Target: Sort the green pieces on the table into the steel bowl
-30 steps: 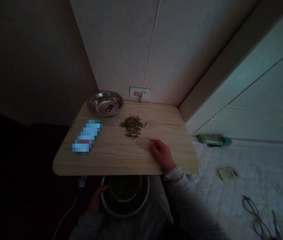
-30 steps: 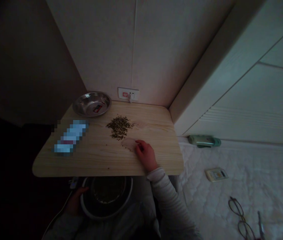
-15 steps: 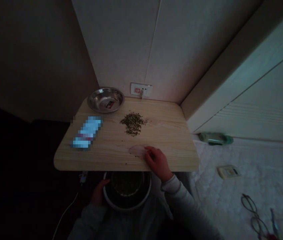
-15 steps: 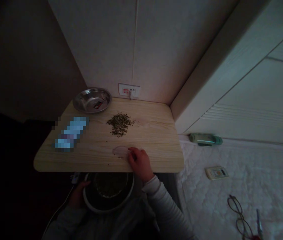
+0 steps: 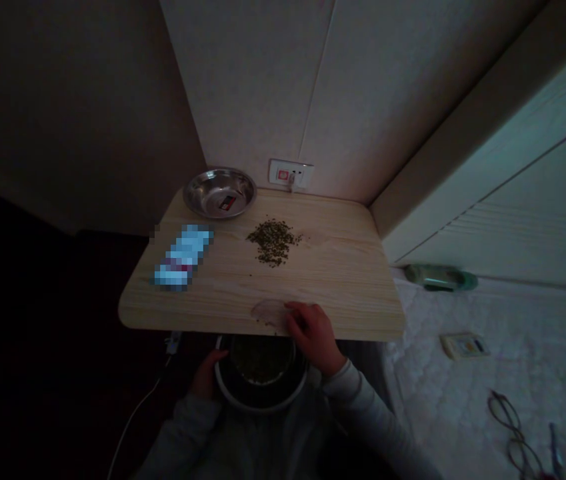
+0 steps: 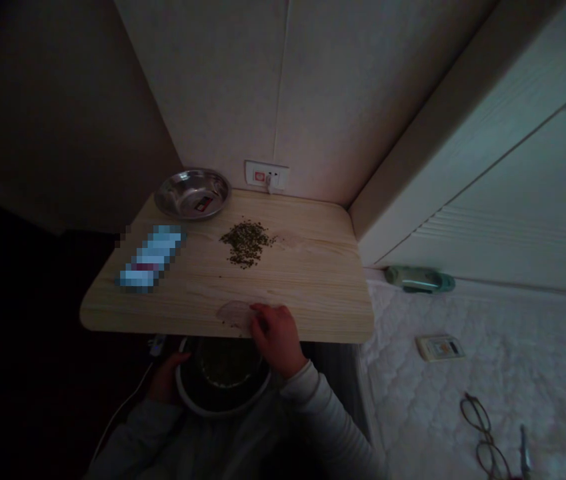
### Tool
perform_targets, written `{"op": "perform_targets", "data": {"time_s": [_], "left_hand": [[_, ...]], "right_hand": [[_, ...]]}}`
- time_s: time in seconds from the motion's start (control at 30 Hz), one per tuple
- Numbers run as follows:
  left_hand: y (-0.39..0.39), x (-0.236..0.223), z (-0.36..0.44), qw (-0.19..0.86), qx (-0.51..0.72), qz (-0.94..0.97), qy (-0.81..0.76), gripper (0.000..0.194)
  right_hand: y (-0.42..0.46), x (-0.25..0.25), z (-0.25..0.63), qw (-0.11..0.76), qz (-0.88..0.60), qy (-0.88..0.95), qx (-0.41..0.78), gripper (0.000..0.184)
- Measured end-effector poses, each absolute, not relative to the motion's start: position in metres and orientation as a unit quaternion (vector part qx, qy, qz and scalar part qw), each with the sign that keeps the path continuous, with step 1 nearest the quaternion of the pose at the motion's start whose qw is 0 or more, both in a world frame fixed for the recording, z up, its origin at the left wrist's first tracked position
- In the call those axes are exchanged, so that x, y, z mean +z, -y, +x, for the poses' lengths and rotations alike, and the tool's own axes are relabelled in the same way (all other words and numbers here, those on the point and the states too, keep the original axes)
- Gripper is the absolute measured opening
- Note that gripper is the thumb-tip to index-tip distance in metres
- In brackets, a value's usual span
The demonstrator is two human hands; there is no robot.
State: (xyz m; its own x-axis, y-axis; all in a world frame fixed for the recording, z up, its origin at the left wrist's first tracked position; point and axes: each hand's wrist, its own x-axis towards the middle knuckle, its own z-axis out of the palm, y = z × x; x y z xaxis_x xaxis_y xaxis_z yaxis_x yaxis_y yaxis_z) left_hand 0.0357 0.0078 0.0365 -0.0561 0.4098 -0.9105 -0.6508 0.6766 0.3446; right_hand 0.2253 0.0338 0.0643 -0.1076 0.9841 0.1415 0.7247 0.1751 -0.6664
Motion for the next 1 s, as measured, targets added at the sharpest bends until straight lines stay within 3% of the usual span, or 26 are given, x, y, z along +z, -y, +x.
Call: {"op": "perform_targets", "data": {"time_s": [0.37,1.0], "left_hand": [[-0.007,0.040,0.036,0.679,0.393,-0.088,-0.614,0.026],[-0.007,0.036,0.030,0.672,0.403,-0.113,-0.611,0.023]], "right_hand": [[-0.029,0.059,0.240,0.343,-0.614,0.643,0.303,0.026],[-0.020,0.065,0.234,0.306,-0.584,0.699,0.275,0.023]]}}
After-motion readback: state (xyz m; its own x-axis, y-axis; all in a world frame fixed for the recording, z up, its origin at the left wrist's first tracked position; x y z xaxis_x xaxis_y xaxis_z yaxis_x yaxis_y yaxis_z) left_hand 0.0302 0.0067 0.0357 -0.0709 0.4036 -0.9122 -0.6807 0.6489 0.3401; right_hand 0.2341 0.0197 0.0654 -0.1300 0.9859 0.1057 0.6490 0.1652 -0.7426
